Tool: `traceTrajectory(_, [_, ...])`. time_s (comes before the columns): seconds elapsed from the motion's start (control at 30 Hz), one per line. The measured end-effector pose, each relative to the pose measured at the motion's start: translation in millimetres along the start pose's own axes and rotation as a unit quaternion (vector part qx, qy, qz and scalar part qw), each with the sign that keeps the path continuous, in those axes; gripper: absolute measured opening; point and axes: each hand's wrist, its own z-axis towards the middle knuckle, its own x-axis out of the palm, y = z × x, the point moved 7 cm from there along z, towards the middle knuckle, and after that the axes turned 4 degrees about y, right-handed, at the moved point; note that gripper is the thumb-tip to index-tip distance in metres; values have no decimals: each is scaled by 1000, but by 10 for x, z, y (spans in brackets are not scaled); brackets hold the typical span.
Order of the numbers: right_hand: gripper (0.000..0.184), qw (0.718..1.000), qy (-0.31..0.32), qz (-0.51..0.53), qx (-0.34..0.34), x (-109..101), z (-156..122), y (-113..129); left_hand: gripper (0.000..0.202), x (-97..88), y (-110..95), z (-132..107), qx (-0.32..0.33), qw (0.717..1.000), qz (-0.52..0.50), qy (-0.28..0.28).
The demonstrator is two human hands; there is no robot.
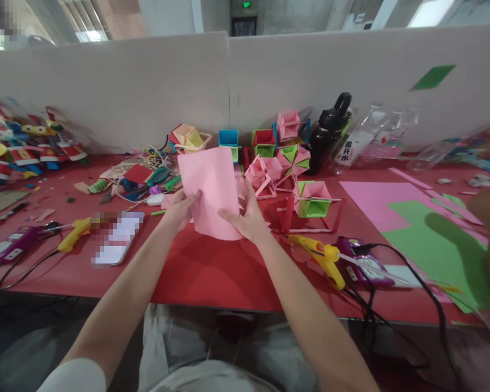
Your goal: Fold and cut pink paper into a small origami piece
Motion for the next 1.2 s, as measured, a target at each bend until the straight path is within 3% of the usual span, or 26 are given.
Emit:
traceTrajectory(0.2, [48,994,-88,-23,67,-119,-14,-18,50,178,-86,-74,89,988,124,12])
traceTrajectory(0.3, [44,993,-74,-25,94,-104,-26,-19,40,122,-253,-70,162,977,135,-17])
traceTrajectory(0.43, [53,994,-10,-8,112,-19,-27,-65,31,-98,-418,-25,231,964,103,-78])
traceTrajectory(0.6, [67,993,28,0,117,36,-34,-114,31,-281,-449,26,225,968,75,-82])
traceTrajectory(0.77, [73,983,52,68,160,86,-61,-166,36,-268,-407,45,179,983,20,-27])
traceTrajectory(0.93, [70,978,72,104,163,127,-67,-124,35,-236,-363,57,150,988,-26,18])
traceTrajectory(1.2, [65,980,73,95,157,131,-67,-73,35,-271,-387,64,151,988,-35,17])
